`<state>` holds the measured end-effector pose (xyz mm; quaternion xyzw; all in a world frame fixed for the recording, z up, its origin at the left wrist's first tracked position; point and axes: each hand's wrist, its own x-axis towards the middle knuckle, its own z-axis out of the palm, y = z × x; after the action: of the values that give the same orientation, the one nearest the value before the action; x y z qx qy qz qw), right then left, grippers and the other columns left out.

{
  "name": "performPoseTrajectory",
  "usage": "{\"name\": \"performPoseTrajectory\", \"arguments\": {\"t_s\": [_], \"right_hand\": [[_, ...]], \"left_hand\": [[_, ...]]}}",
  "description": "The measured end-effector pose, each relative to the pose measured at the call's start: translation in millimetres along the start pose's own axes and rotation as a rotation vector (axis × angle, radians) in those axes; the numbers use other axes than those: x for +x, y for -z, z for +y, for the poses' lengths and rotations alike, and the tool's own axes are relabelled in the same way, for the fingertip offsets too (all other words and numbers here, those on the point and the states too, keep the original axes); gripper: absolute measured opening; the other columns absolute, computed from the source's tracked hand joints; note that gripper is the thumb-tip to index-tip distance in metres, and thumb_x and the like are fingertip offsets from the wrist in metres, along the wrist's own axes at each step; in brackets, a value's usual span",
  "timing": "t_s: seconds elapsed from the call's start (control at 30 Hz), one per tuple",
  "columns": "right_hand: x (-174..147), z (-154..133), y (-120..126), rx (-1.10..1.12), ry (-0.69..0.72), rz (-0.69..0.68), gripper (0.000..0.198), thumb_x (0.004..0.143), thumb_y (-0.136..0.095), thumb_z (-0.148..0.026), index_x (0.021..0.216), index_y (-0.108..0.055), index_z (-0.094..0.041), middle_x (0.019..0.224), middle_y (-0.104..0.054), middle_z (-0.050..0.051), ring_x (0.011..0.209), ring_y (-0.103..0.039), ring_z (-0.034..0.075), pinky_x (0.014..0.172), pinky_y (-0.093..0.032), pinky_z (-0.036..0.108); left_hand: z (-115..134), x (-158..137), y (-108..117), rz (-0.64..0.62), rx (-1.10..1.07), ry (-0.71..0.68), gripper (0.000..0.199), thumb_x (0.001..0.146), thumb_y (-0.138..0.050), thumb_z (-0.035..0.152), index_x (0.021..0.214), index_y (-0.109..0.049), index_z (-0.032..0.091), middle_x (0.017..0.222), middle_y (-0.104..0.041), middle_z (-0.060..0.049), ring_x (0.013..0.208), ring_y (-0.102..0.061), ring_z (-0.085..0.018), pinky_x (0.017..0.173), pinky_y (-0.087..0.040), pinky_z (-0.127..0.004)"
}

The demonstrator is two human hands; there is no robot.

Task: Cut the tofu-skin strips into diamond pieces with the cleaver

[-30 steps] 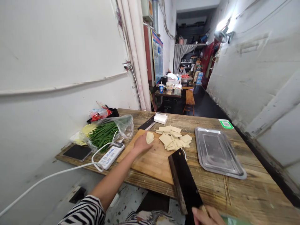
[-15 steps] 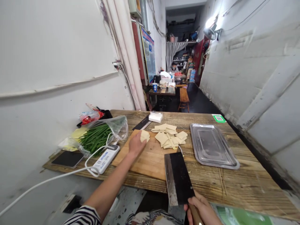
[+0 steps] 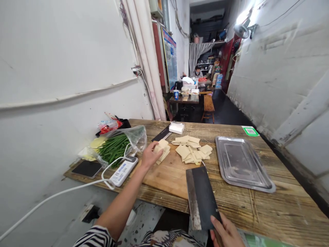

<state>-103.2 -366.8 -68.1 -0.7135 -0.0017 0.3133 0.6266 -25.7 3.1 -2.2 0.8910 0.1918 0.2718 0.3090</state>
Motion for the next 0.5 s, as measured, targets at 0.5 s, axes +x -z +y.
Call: {"name": "performPoseTrajectory", "arguments": {"t_s": [0.5], "right_hand": [[5.8, -101.4, 6.7, -1.267, 0.589, 0.024, 0.036, 0.097, -0.021, -0.034, 0.101, -0.053, -0.017, 0.062, -0.064, 0.006, 0.054, -0.064, 0.026, 0.049, -0.03, 0.031]], "left_hand": [[-2.2, -133.1, -11.5, -0.274, 0.122, -0.318, 0.048, 0.087, -0.058, 0.044, 0.126, -0.054, 0.017, 0.132, -0.057, -0.013, 0.126, -0.049, -0.026, 0.113, -0.036, -0.042]]}}
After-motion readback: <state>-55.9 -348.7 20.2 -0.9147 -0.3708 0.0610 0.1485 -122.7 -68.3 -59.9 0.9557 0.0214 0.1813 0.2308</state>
